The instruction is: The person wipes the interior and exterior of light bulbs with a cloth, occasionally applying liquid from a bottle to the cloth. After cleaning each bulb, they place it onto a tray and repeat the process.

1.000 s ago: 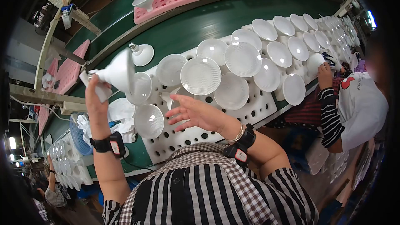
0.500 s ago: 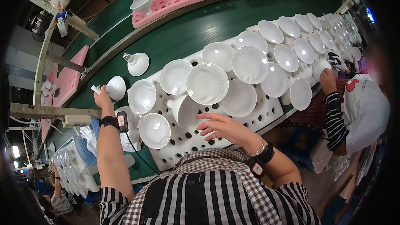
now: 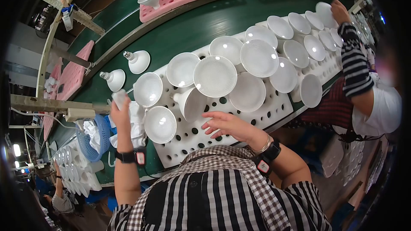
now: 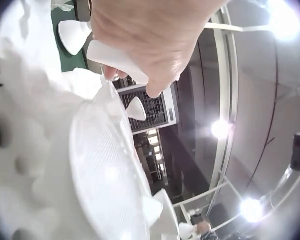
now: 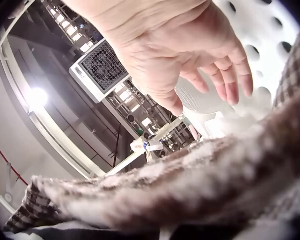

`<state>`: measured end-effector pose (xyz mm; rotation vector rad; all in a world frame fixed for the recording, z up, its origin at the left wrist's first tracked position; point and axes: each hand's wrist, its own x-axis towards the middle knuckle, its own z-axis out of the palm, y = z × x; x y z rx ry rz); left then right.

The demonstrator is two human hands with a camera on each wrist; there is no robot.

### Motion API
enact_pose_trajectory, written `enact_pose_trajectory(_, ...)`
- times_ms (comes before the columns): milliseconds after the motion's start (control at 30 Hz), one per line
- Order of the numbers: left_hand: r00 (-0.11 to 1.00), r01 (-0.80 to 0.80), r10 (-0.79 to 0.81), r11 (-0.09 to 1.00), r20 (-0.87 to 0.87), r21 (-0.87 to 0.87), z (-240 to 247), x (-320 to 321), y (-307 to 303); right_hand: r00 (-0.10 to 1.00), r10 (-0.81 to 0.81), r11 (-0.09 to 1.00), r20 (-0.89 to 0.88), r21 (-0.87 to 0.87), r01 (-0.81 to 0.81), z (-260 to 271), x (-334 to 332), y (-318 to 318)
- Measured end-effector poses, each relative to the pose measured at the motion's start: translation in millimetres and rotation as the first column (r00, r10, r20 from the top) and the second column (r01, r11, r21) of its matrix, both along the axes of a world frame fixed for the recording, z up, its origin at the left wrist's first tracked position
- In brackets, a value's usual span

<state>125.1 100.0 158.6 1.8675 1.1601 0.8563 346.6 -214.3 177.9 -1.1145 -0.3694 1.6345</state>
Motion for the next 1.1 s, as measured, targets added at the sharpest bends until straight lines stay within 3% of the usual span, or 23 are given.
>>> enact_pose_trajectory(100, 0.994, 0.086, -0.084, 0.996, -0.073, 0.028, -4, -16, -57, 0.998, 0.059, 0.998, 0.017, -0.007, -0.059, 4, -9, 5)
enact_pose_trajectory(167, 0.995, 0.096, -0.093, 0.992, -0.046, 0.080, -18, -24, -77, 0.963, 0.194, 0.976, 0.187, 0.067, -0.210, 5, -16, 13)
enact_pose_trajectory(200, 0.996, 0.083, -0.080, 0.993, -0.046, 0.083, -19, -25, -84, 0.960, 0.206, 0.973, 0.188, 0.070, -0.222, 6, -21, 18)
enact_pose_trajectory(267, 0.999, 0.044, -0.046, 0.990, -0.019, -0.134, -20, -27, -93, 0.866, 0.294, 0.919, 0.404, 0.128, -0.372, 8, -33, 28)
enact_pose_trajectory(300, 0.999, 0.033, -0.036, 0.991, -0.019, -0.131, -22, -30, -92, 0.863, 0.302, 0.915, 0.404, 0.132, -0.382, 9, -38, 35)
enact_pose_trajectory(367, 0.997, 0.072, -0.068, 0.962, 0.023, -0.265, -27, -33, -86, 0.719, 0.367, 0.864, 0.590, 0.072, -0.499, 11, -47, 51)
enact_pose_trajectory(433, 0.995, 0.088, -0.066, 0.935, 0.073, -0.345, -28, -36, -82, 0.704, 0.395, 0.857, 0.590, 0.039, -0.513, 4, -56, 67)
enact_pose_trajectory(500, 0.990, 0.115, -0.066, 0.900, 0.128, -0.420, -32, -38, -79, 0.781, 0.278, 0.876, 0.559, 0.185, -0.445, -17, -64, 86)
enact_pose_trajectory(533, 0.982, 0.148, -0.077, 0.877, 0.170, -0.457, -34, -39, -78, 0.868, 0.268, 0.903, 0.417, 0.204, -0.377, -21, -68, 93)
enact_pose_trajectory(567, 0.974, 0.182, -0.086, 0.851, 0.211, -0.493, -37, -41, -78, 0.864, 0.274, 0.899, 0.422, 0.206, -0.385, -23, -68, 98)
enact_pose_trajectory(633, 0.967, 0.166, -0.031, 0.829, 0.252, -0.534, -36, -43, -82, 0.906, 0.340, 0.928, 0.253, 0.066, -0.367, -9, -69, 106)
enact_pose_trajectory(667, 0.958, 0.156, 0.020, 0.802, 0.288, -0.577, -35, -45, -84, 0.904, 0.344, 0.926, 0.254, 0.067, -0.371, -7, -73, 104)
enact_pose_trajectory(733, 0.935, 0.176, 0.062, 0.774, 0.349, -0.608, -17, -51, -91, 0.908, 0.164, 0.920, 0.385, 0.272, -0.282, -2, -83, 97)
enact_pose_trajectory(767, 0.908, 0.201, 0.103, 0.742, 0.405, -0.639, -5, -54, -95, 0.908, 0.167, 0.920, 0.383, 0.270, -0.283, 6, -83, 95)
enact_pose_trajectory(833, 0.879, 0.246, 0.136, 0.692, 0.457, -0.678, 21, -61, -100, 0.856, 0.334, 0.872, 0.395, 0.217, -0.440, 41, -81, 92)
enact_pose_trajectory(867, 0.844, 0.297, 0.168, 0.644, 0.509, -0.705, 31, -64, -102, 0.769, 0.338, 0.861, 0.542, 0.152, -0.485, 56, -79, 95)
enact_pose_trajectory(900, 0.843, 0.296, 0.170, 0.646, 0.511, -0.703, 39, -65, -104, 0.767, 0.340, 0.859, 0.544, 0.152, -0.488, 66, -76, 99)
enact_pose_trajectory(933, 0.833, 0.340, 0.151, 0.619, 0.532, -0.708, 46, -65, -108, 0.565, 0.175, 0.839, 0.806, 0.179, -0.515, 73, -73, 103)
enact_pose_trajectory(967, 0.823, 0.382, 0.133, 0.588, 0.551, -0.713, 51, -66, -111, 0.296, -0.028, 0.815, 0.955, 0.193, -0.547, 76, -73, 104)
enact_pose_trajectory(1000, 0.824, 0.380, 0.134, 0.589, 0.550, -0.713, 55, -64, -114, 0.169, -0.181, 0.807, 0.969, 0.245, -0.537, 67, -70, 102)
enact_pose_trajectory(1033, 0.852, 0.374, 0.074, 0.607, 0.518, -0.701, 59, -61, -115, 0.170, -0.183, 0.806, 0.968, 0.246, -0.538, 58, -68, 102)
enact_pose_trajectory(1100, 0.875, 0.371, 0.013, 0.624, 0.484, -0.687, 68, -53, -119, 0.283, -0.340, 0.715, 0.897, 0.442, -0.542, 43, -64, 103)
